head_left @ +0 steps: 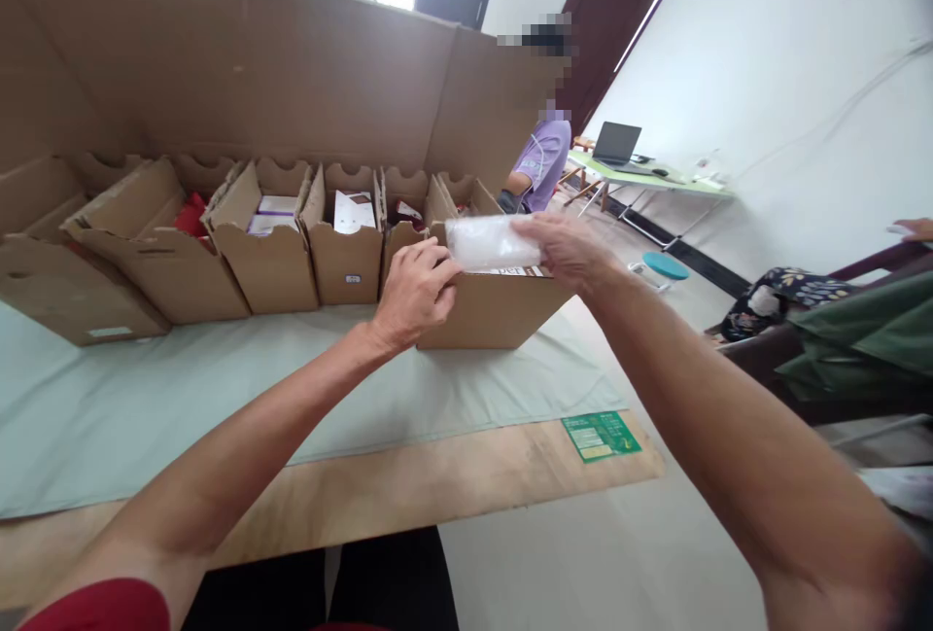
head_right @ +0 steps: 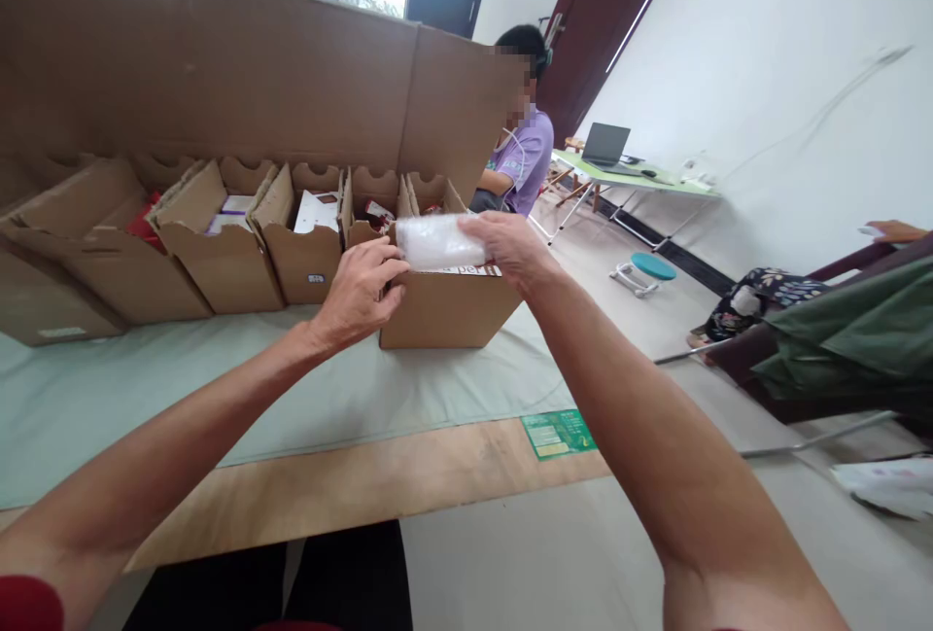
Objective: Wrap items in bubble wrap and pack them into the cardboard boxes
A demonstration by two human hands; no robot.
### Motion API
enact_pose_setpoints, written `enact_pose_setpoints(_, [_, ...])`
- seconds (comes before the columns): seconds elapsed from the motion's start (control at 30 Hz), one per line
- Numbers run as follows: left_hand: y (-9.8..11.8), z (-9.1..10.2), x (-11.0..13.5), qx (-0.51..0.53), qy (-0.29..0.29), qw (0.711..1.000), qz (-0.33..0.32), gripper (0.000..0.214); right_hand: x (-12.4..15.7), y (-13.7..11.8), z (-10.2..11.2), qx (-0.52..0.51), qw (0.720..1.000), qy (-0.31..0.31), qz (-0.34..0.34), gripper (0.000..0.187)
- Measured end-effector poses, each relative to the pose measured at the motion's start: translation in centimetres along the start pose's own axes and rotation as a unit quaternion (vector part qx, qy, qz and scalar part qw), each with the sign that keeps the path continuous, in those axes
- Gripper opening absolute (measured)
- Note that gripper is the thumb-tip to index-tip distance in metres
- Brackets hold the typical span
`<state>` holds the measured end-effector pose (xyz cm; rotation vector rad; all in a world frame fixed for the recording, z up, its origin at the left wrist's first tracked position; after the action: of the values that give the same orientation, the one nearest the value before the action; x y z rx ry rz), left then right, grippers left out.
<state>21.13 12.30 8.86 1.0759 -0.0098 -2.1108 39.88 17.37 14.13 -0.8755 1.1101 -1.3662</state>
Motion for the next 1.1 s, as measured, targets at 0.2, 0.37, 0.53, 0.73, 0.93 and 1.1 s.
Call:
enact_pose_setpoints(0.2, [0.1,0.1,1.6,-0.002,0.092,0.996,0.008,0.022,-2.3,-0.6,-1.8,0.275,0.96,-0.061,0.011,0.03])
enact_pose_setpoints(0.37, [-0.1,-0.3,1.4,0.013,0.104,0.995,-0.003,0.024,-2.5,-3.4,-6.9,0.481,0.865,-0.128,0.062,0.023])
enact_pose_setpoints(0.53, [-0.3,-0.4,1.5,0.026,0.117,0.993,-0.001,0.025,-2.4,-3.6,-11.1,0.569,0.808,-0.135,0.071,0.007])
enact_pose_setpoints(0.73, [-0.6,-0.7,1.9,0.061,0.12,0.991,0.009,0.032,-2.3,-2.4,-9.2,0.428,0.888,-0.162,-0.029,0.016])
enact_pose_setpoints(0.93, [-0.7,-0.9,2.1,0.081,0.137,0.987,0.003,0.03,-1.8,-1.5,-9.8,0.517,0.84,-0.166,0.012,0.011])
enact_pose_setpoints(1.1, [-1.0,-0.7,2.9,0.111,0.134,0.985,0.01,0.053,-1.9,-1.1,-11.2,0.633,0.758,-0.133,0.088,0.03])
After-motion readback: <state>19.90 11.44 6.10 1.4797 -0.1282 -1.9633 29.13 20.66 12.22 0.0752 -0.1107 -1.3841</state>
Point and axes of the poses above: each hand's wrist, its own x-axis away from the middle knuckle, its own z-axis out of the back of the hand, y = z × x, the point moved 7 cm from there along -x, towards the middle knuckle, and after that the axes turned 2 degrees about x, right-handed, at the moved point
